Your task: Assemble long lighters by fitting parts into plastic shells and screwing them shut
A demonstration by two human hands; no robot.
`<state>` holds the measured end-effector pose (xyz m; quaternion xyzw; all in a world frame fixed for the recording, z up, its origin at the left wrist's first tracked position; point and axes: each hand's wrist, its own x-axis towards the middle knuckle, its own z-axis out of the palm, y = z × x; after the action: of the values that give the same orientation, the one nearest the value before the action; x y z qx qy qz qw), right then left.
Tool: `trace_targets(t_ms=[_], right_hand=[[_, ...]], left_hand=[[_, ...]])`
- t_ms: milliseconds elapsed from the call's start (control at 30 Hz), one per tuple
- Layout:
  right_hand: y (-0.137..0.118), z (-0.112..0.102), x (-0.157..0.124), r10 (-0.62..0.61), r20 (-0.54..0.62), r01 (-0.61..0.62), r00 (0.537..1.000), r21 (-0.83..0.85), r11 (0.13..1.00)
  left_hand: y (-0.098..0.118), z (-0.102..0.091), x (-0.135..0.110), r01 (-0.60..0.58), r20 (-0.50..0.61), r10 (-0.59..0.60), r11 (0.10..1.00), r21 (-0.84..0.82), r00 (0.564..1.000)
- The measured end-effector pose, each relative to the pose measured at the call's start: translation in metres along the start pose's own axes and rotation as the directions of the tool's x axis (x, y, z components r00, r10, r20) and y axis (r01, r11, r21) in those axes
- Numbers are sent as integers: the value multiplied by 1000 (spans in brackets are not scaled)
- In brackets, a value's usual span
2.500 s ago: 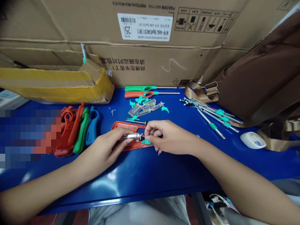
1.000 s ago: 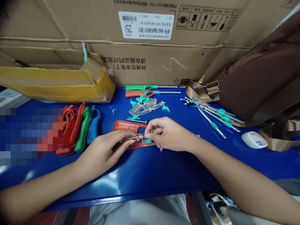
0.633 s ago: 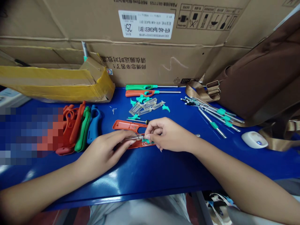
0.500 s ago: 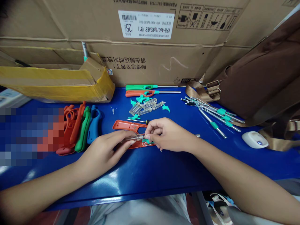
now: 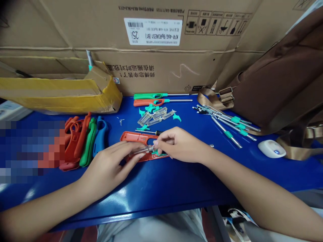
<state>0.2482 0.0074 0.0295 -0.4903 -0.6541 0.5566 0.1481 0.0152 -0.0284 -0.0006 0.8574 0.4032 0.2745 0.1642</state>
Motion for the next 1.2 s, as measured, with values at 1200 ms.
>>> trace_targets(t_ms=[1200], right_hand=[[-1, 1, 1, -27, -35, 33, 999, 158, 987]], left_hand=[[-5, 2, 2, 5, -11, -7, 992, -129, 1000]])
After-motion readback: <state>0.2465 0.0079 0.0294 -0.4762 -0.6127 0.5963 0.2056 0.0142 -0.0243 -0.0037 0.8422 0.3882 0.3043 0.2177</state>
